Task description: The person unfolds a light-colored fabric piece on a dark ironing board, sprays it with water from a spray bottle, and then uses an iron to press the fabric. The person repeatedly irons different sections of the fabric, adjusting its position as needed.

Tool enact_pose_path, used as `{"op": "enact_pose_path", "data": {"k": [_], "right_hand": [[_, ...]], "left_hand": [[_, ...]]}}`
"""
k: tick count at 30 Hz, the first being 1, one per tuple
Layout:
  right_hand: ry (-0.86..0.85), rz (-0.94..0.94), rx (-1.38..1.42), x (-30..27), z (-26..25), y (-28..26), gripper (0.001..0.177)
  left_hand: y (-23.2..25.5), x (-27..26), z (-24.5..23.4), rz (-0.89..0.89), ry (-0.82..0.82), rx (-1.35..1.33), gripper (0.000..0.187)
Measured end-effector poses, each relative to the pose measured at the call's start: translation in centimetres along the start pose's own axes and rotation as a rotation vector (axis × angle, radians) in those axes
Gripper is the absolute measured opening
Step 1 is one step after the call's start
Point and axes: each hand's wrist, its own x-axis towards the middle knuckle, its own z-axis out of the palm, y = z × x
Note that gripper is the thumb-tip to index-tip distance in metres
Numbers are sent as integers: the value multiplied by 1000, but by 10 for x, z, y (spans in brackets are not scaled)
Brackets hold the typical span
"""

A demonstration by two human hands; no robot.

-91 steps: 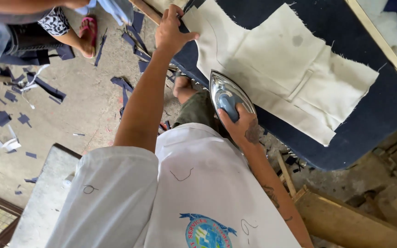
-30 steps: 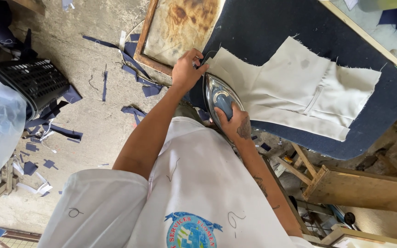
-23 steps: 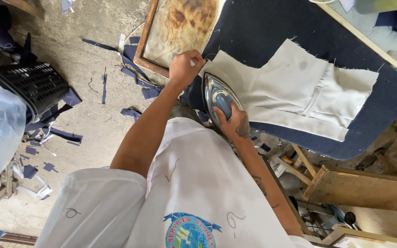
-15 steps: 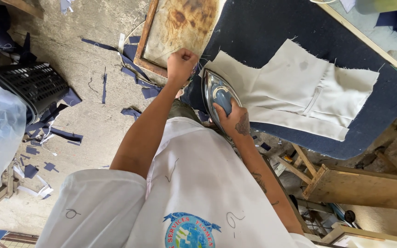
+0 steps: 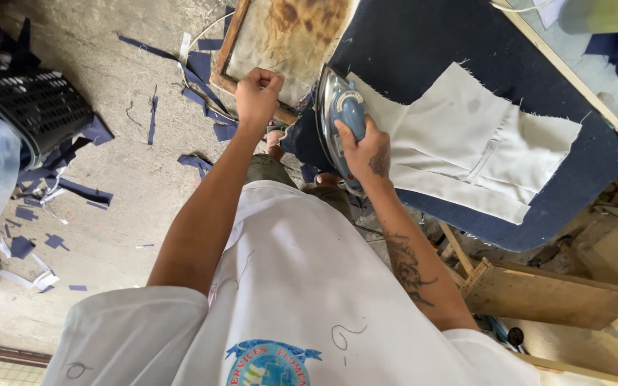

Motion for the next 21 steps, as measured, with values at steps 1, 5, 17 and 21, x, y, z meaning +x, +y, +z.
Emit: {"op": "enact_pose_path", "data": {"k": [1, 5, 17, 21], "right_hand": [[29, 3, -14, 5, 2, -2, 56], [61, 57, -15, 22, 2, -20, 53], [141, 257, 481, -8, -132, -91, 42], [252, 402, 404, -60, -155, -75, 45]], "left_hand": [[-4, 3, -8, -5, 10, 8, 14], [-3, -10, -41, 3, 27, 15, 14], [-40, -35, -52, 103, -62, 185, 39], [-36, -38, -28, 232, -105, 199, 35]]}}
